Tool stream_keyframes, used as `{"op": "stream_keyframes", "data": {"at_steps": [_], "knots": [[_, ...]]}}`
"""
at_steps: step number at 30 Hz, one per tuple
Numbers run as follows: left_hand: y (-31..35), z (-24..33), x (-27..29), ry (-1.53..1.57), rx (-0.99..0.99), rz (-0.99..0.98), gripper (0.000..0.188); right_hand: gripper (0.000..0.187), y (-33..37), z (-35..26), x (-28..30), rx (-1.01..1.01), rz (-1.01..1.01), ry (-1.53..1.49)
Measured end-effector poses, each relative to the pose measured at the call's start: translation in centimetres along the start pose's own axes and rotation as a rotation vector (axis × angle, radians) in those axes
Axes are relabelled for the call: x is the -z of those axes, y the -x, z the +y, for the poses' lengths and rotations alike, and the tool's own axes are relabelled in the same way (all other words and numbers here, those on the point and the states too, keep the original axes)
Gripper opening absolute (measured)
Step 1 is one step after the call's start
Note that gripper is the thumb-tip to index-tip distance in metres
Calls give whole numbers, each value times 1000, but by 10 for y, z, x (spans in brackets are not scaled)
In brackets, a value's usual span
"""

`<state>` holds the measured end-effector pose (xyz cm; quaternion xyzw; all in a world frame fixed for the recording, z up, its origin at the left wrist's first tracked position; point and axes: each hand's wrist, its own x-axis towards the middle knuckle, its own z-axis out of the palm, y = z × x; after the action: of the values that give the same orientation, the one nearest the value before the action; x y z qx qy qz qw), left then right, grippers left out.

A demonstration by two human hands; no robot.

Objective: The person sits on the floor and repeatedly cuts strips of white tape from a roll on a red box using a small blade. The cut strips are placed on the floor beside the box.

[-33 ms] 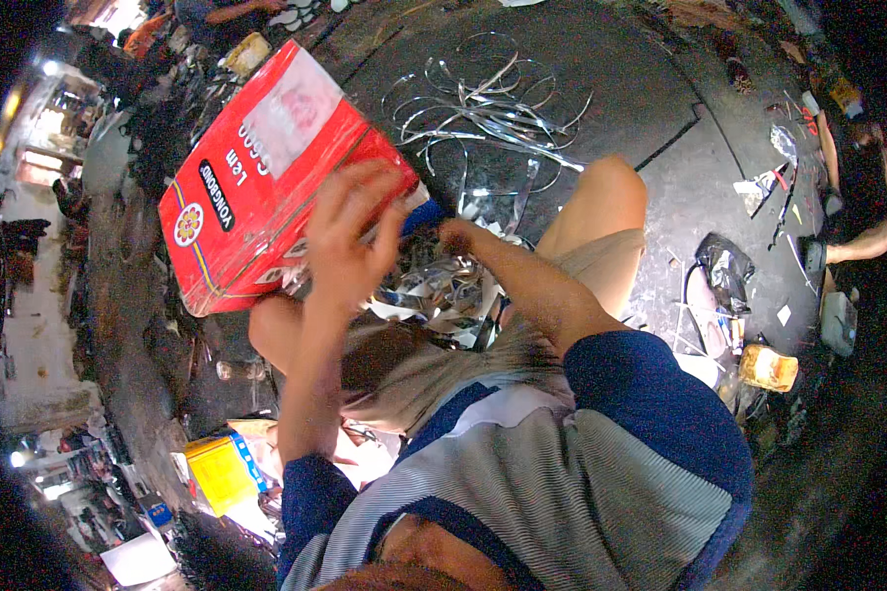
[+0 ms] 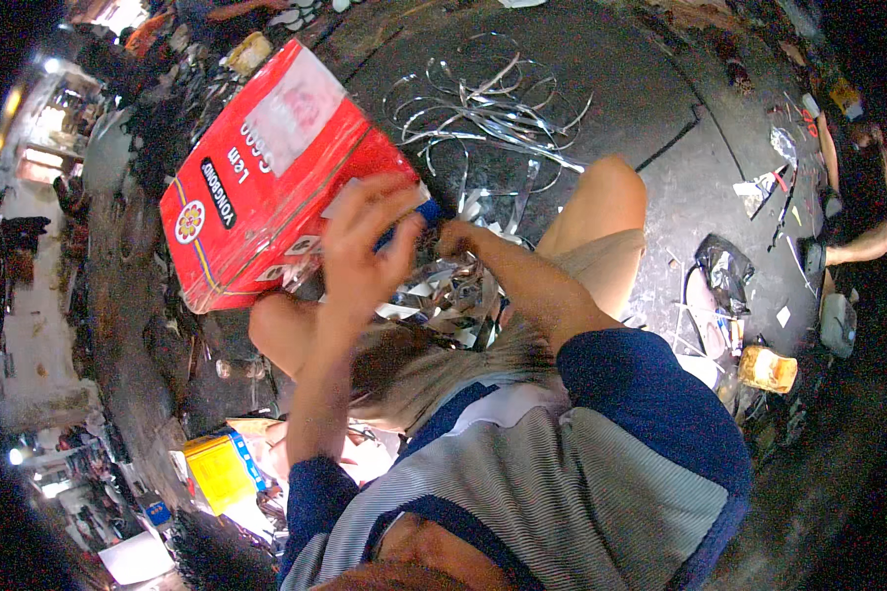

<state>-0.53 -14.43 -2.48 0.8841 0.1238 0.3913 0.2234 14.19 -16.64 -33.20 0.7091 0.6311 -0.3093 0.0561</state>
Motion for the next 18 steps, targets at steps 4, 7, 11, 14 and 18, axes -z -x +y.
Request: {"op": "stream_keyframes", "data": {"at_steps": [4, 7, 11, 14, 18], "knots": [[33, 34, -7, 114, 117, -124, 26, 29, -10, 2, -26, 22, 96, -29], [51, 45, 8, 65, 230, -198, 27, 28, 2, -11, -38, 36, 155, -98], [83, 15, 10, 182, 481, -173, 31, 21, 14, -45, 13, 30, 210, 113], [94, 2, 3, 184, 577, -103, 33, 20, 65, -69, 85, 252, 174, 227], [80, 5, -7, 86, 530, -62, 51, 23, 128, -70, 167, 396, 111, 90]]}}
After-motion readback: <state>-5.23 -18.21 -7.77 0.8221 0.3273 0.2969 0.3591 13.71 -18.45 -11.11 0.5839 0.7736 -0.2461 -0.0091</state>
